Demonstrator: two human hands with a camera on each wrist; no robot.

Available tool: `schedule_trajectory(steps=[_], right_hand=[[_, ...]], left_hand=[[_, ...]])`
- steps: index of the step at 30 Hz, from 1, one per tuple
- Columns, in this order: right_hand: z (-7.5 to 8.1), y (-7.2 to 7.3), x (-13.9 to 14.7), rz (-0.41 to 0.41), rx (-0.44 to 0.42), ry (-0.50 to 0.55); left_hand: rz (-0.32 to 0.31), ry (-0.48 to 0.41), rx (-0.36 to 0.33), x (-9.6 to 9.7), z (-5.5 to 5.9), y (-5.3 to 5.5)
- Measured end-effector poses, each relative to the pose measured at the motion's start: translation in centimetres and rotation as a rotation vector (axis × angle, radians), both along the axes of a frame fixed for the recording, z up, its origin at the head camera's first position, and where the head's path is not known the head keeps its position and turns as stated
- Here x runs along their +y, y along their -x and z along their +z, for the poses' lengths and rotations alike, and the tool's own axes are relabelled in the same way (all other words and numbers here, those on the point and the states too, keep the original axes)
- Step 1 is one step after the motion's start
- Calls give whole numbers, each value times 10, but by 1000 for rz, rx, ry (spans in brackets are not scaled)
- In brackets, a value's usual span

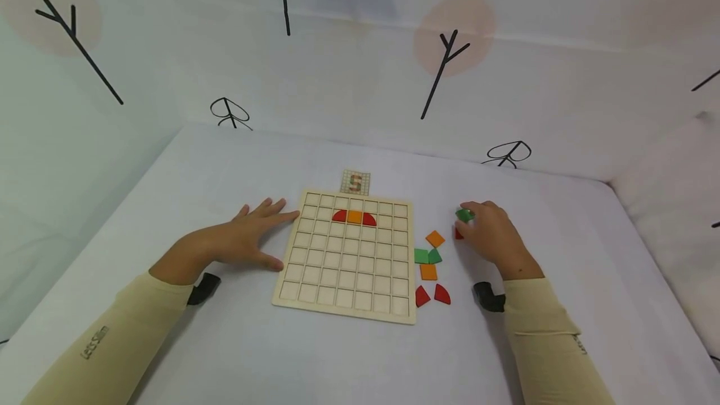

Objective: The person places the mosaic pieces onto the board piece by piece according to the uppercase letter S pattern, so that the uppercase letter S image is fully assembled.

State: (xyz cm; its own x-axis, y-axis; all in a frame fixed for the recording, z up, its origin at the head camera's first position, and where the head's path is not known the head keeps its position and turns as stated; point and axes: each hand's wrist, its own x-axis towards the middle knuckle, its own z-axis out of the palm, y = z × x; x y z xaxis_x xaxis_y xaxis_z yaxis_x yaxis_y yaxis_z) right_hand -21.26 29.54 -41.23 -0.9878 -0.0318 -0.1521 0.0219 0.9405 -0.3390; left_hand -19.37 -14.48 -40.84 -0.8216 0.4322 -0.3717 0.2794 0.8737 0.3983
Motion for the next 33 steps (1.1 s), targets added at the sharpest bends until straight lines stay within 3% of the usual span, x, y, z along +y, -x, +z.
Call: schedule_trajectory(steps=[11, 25, 33], right_hand=[[-1, 1, -6, 18, 10, -3], [0, -2, -11, -46, 13, -20], [-2, -4, -11, -44, 17, 3]], left_hand=[[2, -2, -3, -3, 0, -2], [0, 1, 4, -2, -1, -1], [-4, -1, -1, -1, -1, -1]])
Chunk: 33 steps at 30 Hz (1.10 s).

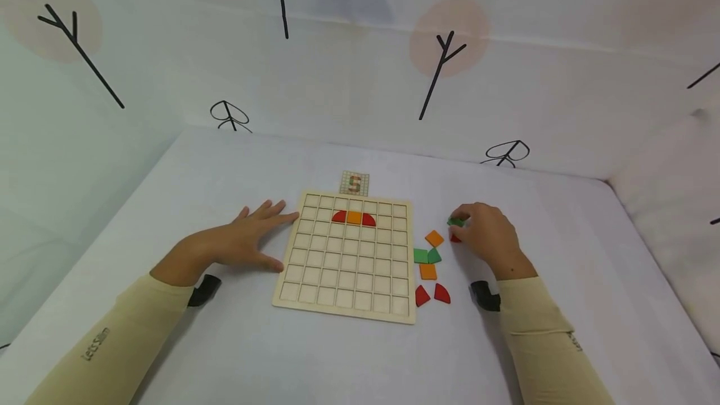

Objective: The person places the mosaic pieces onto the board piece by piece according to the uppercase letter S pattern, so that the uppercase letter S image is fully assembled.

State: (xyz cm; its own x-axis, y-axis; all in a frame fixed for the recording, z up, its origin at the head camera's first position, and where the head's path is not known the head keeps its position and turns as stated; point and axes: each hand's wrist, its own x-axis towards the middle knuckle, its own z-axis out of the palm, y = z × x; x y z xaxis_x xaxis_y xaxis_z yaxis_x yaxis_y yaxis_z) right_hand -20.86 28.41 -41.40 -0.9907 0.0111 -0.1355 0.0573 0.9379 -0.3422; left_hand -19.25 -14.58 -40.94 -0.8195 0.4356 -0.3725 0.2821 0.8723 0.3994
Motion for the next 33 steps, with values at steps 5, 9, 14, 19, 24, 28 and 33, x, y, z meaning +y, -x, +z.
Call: schedule_trajectory(steps=[5, 9, 14, 19, 24, 28, 33], right_hand=[[-1, 0, 0, 11, 7, 7], [-1, 0, -1, 20, 18, 7], [-1, 1, -2, 25, 25, -1], [-1, 1, -1, 32, 30, -4], [-1, 1, -1, 40, 34, 2], [-2, 1, 1, 50, 47, 14], [-2, 0, 2, 56, 58, 15]], left_hand=[[0, -1, 2, 1, 1, -1], [7, 5, -1, 1, 2, -2], [13, 8, -2, 2, 2, -2], [14, 16, 3, 2, 1, -2], [13, 4, 0, 2, 2, -1], [7, -2, 4, 2, 1, -1], [2, -14, 5, 1, 0, 0]])
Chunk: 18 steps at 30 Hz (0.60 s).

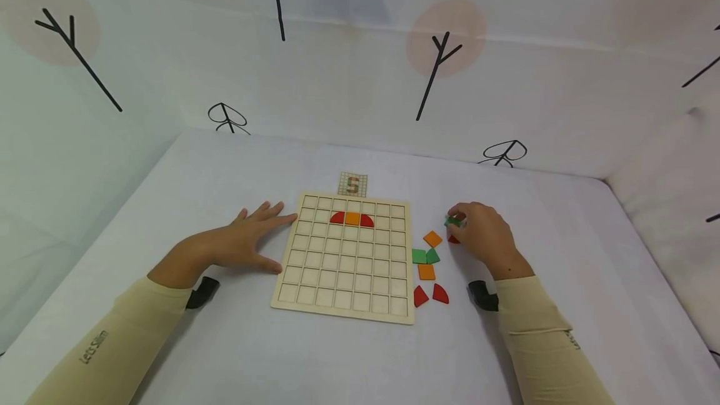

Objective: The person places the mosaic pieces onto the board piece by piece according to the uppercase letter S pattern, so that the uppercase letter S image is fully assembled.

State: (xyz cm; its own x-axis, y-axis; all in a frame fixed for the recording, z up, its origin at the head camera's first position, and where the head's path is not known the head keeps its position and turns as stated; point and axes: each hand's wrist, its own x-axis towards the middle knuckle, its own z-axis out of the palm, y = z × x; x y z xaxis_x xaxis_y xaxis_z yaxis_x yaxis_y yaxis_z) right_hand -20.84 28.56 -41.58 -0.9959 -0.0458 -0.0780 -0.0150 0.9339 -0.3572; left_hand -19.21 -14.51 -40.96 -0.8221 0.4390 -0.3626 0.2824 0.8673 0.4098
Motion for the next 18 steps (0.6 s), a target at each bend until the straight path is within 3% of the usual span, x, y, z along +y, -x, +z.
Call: schedule_trajectory(steps=[18], right_hand=[[6, -5, -12, 48, 49, -10]], left_hand=[[-5, -1, 4, -1, -1, 0]])
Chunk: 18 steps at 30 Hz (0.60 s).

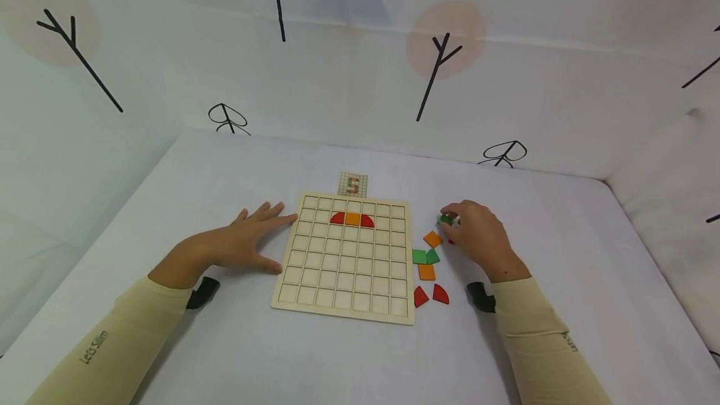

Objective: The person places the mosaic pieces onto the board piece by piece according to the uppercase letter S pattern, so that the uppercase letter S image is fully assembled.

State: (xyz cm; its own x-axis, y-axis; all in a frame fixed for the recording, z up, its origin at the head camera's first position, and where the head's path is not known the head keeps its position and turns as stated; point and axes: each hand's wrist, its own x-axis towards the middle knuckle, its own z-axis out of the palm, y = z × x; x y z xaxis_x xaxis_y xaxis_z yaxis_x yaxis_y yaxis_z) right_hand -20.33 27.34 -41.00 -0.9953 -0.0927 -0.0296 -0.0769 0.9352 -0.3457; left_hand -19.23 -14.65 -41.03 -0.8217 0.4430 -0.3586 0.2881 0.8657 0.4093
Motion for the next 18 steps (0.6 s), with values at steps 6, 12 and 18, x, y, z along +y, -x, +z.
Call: schedule_trajectory(steps=[6, 12, 18], right_hand=[[3, -6, -8, 63, 58, 18], [4, -12, -22, 108, 96, -1], [10, -21, -36, 177, 171, -2]], left_hand=[[-2, 1, 1, 0, 0, 0], [3, 8, -10, 1, 0, 0], [2, 12, -2, 0, 1, 0]])
